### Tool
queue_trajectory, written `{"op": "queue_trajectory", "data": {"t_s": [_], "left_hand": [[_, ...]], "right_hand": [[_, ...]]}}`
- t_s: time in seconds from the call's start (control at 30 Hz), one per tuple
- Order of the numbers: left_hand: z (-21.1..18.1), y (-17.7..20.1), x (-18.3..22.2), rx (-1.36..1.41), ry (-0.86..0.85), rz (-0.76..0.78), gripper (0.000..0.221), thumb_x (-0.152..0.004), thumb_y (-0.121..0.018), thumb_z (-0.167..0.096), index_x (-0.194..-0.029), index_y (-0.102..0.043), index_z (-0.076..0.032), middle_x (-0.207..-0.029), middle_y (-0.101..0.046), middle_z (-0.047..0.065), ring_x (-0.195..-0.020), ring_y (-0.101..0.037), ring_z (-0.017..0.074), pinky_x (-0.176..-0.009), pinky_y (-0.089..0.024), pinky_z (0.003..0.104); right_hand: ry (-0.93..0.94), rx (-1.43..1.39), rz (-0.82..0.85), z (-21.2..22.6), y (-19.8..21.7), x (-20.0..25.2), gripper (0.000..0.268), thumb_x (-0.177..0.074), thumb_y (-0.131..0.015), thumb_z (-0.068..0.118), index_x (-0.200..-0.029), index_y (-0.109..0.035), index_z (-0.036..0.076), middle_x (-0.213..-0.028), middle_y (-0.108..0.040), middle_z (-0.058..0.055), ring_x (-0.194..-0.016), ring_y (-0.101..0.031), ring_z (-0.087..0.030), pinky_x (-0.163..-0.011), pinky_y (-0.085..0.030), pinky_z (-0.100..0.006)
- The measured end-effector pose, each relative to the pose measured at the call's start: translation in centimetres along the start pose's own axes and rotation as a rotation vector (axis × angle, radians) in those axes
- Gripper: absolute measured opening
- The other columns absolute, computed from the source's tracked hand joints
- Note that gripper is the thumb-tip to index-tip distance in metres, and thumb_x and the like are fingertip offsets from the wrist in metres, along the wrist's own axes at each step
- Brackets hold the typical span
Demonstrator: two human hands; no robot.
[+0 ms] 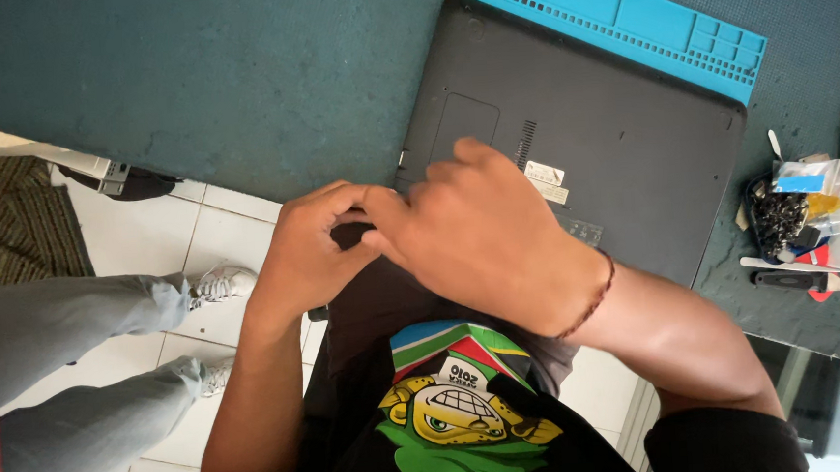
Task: The person installs a RAM module into a laptop, secures it, and then reassembles the bottom case. They use a screwdriver to fasten the cover plate and the main chassis screws.
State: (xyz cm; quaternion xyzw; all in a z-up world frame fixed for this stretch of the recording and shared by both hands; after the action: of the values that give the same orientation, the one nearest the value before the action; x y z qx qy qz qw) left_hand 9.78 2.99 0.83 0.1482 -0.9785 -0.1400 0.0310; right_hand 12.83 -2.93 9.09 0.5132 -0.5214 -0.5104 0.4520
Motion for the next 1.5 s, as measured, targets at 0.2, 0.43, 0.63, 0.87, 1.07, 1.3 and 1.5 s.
{"op": "queue_trajectory", "data": {"t_s": [0.2,0.43,0.63,0.87,1.07,1.3,1.5], "left_hand": [[0.6,-0.2,0.2,0.025,-0.056,-0.008,0.032,-0.077,-0.057,0.006,-0.106,-0.065,-0.005,-0.098,-0.068,0.005,-0.088,-0.065,0.0107,-0.081,-0.052,0.021],[0.4,0.0,0.1,-0.004,-0.005,0.017,0.027,-0.075,-0.049,0.006,-0.094,-0.063,-0.006,-0.085,-0.062,0.003,-0.080,-0.063,0.0113,-0.078,-0.053,0.022],[0.8,0.0,0.2,-0.029,-0.030,0.002,0.027,-0.080,-0.059,-0.001,-0.104,-0.067,-0.009,-0.086,-0.063,0.002,-0.077,-0.062,0.0101,-0.069,-0.048,0.022],[0.2,-0.1,0.2,0.015,-0.041,0.014,0.023,-0.077,-0.057,-0.002,-0.099,-0.064,-0.006,-0.085,-0.062,0.003,-0.082,-0.063,0.0105,-0.079,-0.054,0.023],[0.6,-0.1,0.3,0.017,-0.071,0.002,0.025,-0.081,-0.062,-0.005,-0.105,-0.064,-0.007,-0.096,-0.066,0.004,-0.085,-0.064,0.0122,-0.077,-0.052,0.023],[1.0,-0.1,0.3,-0.002,-0.022,-0.003,0.042,-0.071,-0.055,0.007,-0.109,-0.066,-0.008,-0.097,-0.067,0.003,-0.082,-0.062,0.0100,-0.076,-0.051,0.020],[0.9,0.0,0.3,0.024,-0.020,-0.008,0.034,-0.077,-0.061,0.002,-0.110,-0.065,-0.008,-0.099,-0.067,0.005,-0.087,-0.065,0.0114,-0.081,-0.055,0.022]], "right_hand": [[0.033,-0.436,0.468,-0.1,-2.1,-0.1,0.018,-0.092,-0.042,0.018,-0.108,-0.043,0.009,-0.071,-0.062,-0.012,-0.057,-0.057,-0.046,-0.045,-0.041,-0.056],[0.012,-0.046,0.114,-0.8,-1.7,-0.6,0.034,-0.098,-0.053,0.050,-0.087,-0.057,0.018,-0.049,-0.057,-0.002,-0.043,-0.056,-0.030,-0.055,-0.045,-0.039],[0.086,-0.263,0.259,0.9,-1.3,-0.2,0.022,-0.089,-0.046,0.018,-0.108,-0.045,0.006,-0.064,-0.061,-0.008,-0.050,-0.059,-0.035,-0.047,-0.043,-0.046],[-0.004,0.041,0.034,0.4,0.0,-0.3,0.022,-0.089,-0.058,0.036,-0.081,-0.053,0.016,-0.049,-0.056,0.001,-0.043,-0.055,-0.024,-0.052,-0.037,-0.035],[0.027,-0.062,0.162,0.8,-1.1,0.1,0.019,-0.086,-0.058,0.025,-0.094,-0.050,0.011,-0.054,-0.055,-0.002,-0.044,-0.053,-0.026,-0.050,-0.041,-0.038],[0.052,-0.233,0.308,1.1,-1.5,0.4,0.038,-0.076,-0.057,0.008,-0.113,-0.049,0.006,-0.074,-0.064,-0.008,-0.063,-0.063,-0.034,-0.061,-0.047,-0.046],[-0.011,0.048,0.013,1.6,0.4,0.5,0.004,-0.083,-0.053,0.010,-0.085,-0.055,0.013,-0.046,-0.053,0.001,-0.038,-0.051,-0.020,-0.055,-0.038,-0.032]]}}
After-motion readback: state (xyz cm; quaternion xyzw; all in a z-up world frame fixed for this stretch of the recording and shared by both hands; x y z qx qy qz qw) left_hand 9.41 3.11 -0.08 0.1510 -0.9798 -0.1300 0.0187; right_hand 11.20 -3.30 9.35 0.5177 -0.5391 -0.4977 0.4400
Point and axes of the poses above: each hand's wrist, its own x-axis away from the middle knuckle, its own y-axis out of the back of the hand, z = x × y, the point moved 10 cm from there along -x, towards the middle knuckle
